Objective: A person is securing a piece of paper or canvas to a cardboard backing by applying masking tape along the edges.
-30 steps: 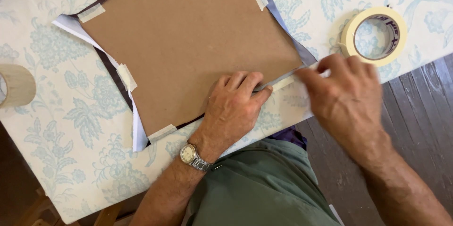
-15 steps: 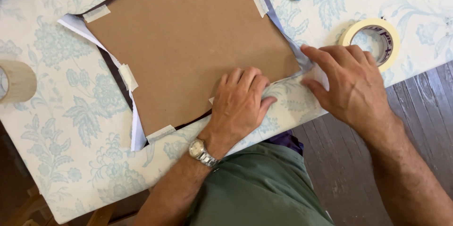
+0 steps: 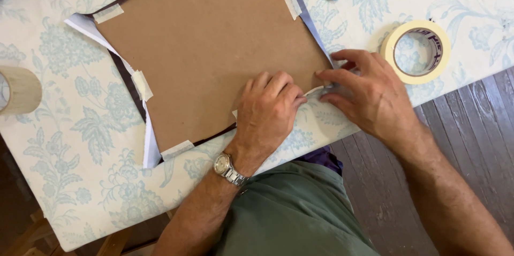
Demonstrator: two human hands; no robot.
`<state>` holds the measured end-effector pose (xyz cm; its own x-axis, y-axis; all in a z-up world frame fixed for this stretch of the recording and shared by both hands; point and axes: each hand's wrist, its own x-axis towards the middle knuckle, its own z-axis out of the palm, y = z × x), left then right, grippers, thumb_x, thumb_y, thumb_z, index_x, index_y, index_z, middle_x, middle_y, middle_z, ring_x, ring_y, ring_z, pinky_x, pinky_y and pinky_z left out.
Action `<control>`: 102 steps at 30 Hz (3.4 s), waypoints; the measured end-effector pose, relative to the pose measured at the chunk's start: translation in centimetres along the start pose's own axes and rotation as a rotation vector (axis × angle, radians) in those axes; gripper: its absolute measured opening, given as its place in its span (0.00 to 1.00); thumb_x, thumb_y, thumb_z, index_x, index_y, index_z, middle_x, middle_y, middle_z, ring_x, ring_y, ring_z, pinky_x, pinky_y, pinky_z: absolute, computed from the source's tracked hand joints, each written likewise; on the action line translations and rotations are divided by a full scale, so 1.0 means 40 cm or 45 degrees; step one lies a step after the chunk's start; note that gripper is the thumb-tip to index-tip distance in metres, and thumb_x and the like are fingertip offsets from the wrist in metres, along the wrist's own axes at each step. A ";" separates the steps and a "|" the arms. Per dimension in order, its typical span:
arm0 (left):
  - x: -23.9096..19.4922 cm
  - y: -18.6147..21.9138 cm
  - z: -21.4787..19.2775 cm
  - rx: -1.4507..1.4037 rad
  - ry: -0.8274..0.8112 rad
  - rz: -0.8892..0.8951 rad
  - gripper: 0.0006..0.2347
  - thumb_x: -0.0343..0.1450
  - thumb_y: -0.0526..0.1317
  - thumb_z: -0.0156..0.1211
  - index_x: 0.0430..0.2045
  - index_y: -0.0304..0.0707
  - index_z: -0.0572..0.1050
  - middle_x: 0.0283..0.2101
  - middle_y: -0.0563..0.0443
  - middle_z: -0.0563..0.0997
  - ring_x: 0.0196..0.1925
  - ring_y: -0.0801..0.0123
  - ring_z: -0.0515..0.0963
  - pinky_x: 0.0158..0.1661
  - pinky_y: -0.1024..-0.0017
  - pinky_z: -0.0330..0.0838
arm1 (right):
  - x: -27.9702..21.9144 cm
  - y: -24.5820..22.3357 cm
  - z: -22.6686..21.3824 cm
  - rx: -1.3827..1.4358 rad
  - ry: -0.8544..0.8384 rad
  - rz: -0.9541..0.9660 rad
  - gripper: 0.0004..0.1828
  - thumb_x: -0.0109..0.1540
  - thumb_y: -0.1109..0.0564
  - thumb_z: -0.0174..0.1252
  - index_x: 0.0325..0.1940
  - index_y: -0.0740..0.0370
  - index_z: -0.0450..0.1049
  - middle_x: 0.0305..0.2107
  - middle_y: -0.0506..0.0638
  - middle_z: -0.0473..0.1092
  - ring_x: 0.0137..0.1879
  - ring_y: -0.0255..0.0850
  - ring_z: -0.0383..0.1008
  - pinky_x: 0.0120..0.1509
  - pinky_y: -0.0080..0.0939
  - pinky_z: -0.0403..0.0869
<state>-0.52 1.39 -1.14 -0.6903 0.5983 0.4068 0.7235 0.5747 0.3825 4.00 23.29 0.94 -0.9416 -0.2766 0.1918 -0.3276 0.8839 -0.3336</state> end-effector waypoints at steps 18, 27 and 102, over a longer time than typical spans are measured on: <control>-0.043 -0.063 0.016 -0.128 -0.019 -0.117 0.07 0.68 0.42 0.69 0.27 0.48 0.75 0.34 0.60 0.70 0.36 0.62 0.76 0.38 0.63 0.67 | 0.033 -0.026 0.008 0.091 -0.067 0.453 0.07 0.64 0.58 0.66 0.39 0.67 0.82 0.28 0.59 0.76 0.37 0.55 0.80 0.42 0.53 0.80; -0.023 -0.068 0.011 -0.082 -0.090 -0.117 0.08 0.66 0.44 0.71 0.26 0.48 0.75 0.32 0.60 0.70 0.34 0.63 0.77 0.37 0.63 0.68 | 0.002 0.016 0.040 0.195 0.034 0.555 0.08 0.67 0.57 0.64 0.41 0.66 0.78 0.29 0.59 0.75 0.39 0.59 0.79 0.43 0.57 0.78; -0.022 -0.034 0.034 -0.252 0.079 -0.266 0.05 0.68 0.44 0.70 0.26 0.54 0.78 0.33 0.68 0.73 0.36 0.69 0.79 0.37 0.69 0.63 | 0.021 0.037 0.094 0.406 0.324 -0.122 0.03 0.62 0.66 0.67 0.40 0.64 0.83 0.47 0.58 0.70 0.54 0.54 0.72 0.54 0.46 0.81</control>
<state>-0.89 0.84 -3.16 -0.8274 0.4393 0.3500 0.5566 0.5580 0.6154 2.45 22.94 -2.87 -0.8696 -0.2146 0.4447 -0.4582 0.6865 -0.5646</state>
